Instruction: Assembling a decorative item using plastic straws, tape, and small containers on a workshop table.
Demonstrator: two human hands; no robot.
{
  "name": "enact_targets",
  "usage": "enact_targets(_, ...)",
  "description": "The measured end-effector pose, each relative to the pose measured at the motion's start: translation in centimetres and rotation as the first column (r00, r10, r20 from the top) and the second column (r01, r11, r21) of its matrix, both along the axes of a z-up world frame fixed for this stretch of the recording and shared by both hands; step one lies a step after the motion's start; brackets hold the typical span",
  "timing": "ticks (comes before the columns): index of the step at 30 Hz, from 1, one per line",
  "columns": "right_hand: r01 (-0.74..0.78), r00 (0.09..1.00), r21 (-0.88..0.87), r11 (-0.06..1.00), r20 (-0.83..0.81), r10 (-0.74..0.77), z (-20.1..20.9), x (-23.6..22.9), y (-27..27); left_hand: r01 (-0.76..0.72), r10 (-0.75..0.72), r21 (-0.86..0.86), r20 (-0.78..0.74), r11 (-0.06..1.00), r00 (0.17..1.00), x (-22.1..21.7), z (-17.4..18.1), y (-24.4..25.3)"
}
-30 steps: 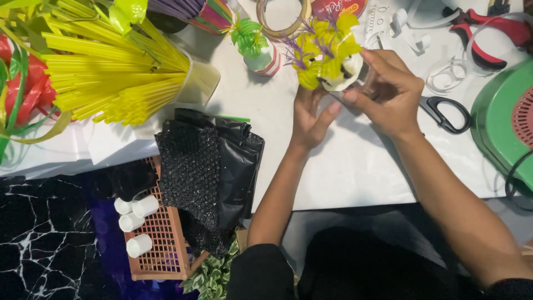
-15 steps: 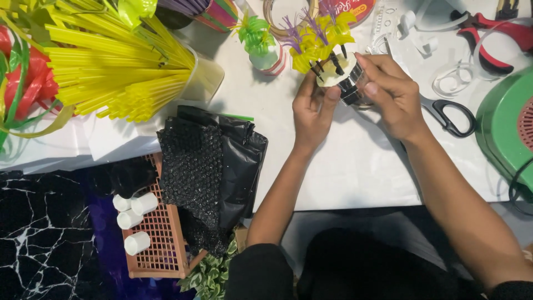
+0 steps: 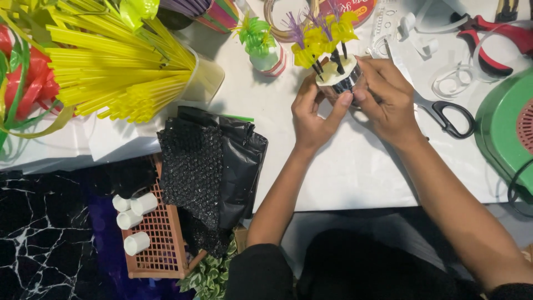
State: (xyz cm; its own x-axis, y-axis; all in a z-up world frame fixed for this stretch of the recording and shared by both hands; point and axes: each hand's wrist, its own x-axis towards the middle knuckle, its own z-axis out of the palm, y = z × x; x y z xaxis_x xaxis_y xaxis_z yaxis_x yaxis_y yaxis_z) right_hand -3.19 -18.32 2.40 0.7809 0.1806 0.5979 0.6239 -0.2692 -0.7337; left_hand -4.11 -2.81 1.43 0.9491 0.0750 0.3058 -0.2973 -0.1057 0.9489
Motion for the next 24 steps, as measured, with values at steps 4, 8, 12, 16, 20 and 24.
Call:
enact_targets(4, 0.011, 0.997, 0.070, 0.997, -0.081, -0.005, 0.2, 0.2, -0.4, 0.046, -0.046, 0.003, 0.177, 0.999, 0.983, 1.3, -1.1, 0.8)
enact_targets(8, -0.053, 0.983, 0.172, 0.984, -0.165, 0.081, -3.0, 1.0, -1.6, 0.075, -0.076, 0.012, 0.191, 0.997, 0.979, 1.4, -3.8, 1.3)
enact_targets(12, -0.061, 0.974, 0.226, 0.972, -0.200, 0.108, -4.9, 1.3, -1.5, 0.110, -0.116, 0.043, 0.178, 0.993, 0.977, 1.4, -3.5, 1.5)
enact_targets(16, -0.052, 0.979, 0.216, 0.975, -0.180, 0.092, -4.2, 1.1, -1.4, 0.137, -0.145, 0.054, 0.190, 0.989, 0.971, 1.4, -2.9, 1.3)
enact_targets(20, -0.037, 0.968, 0.175, 0.984, -0.237, 0.079, -6.2, 0.5, -2.8, 0.101, -0.113, 0.071, 0.188, 0.992, 0.976, 1.2, -0.7, 1.1)
enact_targets(24, -0.039, 0.990, 0.159, 0.986, -0.126, 0.059, -1.0, 0.9, -0.7, 0.031, -0.049, 0.092, 0.202, 0.995, 0.978, 0.7, -2.7, 0.6)
